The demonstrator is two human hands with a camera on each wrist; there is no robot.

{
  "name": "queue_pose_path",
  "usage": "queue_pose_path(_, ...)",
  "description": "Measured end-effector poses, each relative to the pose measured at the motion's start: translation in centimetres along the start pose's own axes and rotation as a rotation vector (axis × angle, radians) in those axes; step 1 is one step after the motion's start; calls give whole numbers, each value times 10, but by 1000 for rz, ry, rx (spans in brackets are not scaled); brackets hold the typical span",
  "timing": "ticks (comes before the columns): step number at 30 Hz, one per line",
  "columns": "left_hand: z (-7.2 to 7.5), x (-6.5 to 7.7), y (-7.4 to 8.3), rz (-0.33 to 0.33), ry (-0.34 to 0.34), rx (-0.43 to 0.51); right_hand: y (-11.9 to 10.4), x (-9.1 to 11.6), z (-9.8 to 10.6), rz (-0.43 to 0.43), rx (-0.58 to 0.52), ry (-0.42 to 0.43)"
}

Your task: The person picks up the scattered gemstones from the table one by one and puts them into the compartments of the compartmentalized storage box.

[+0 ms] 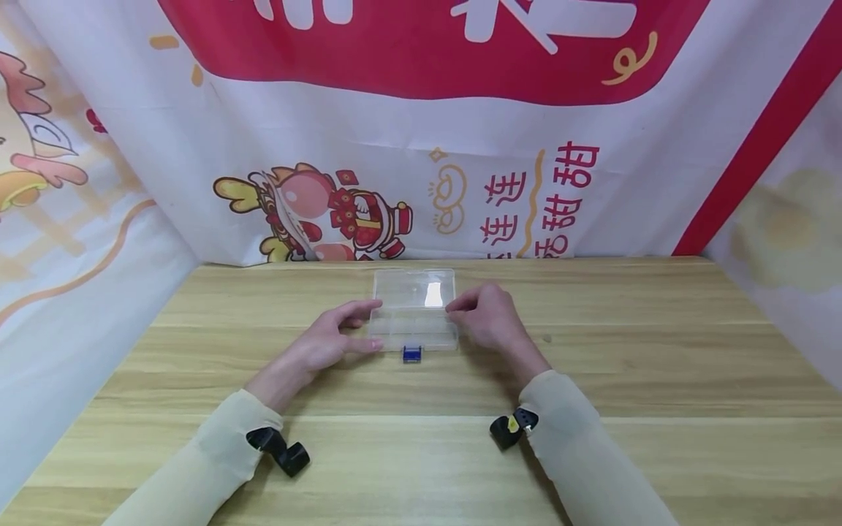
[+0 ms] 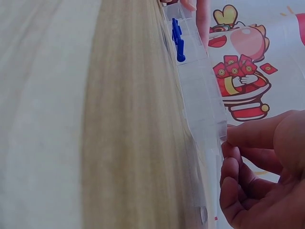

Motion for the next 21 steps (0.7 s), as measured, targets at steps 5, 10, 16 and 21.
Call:
queue_pose_path(5,0,0,-1,0,3,0,0,0,-1,-13,8,-4)
queue_pose_path(10,-1,0,-1,0,3,2,1,0,-1,-13,14,1)
queue_pose_path(16,0,2,-1,-1,9,-5,0,1,-1,-9,24,-5)
queue_pose_path(21,-1,1,-1,-8,3,-8,0,3,1,0,29,5)
Point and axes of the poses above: each hand's wrist, its own x-axis away from the middle knuckle, its own z-axis out of the back of the hand, y = z × x, the point moved 2 cm from there along -x, towards the middle knuckle, and after that the axes turned 14 degrees about -z, right-handed, at the moved point
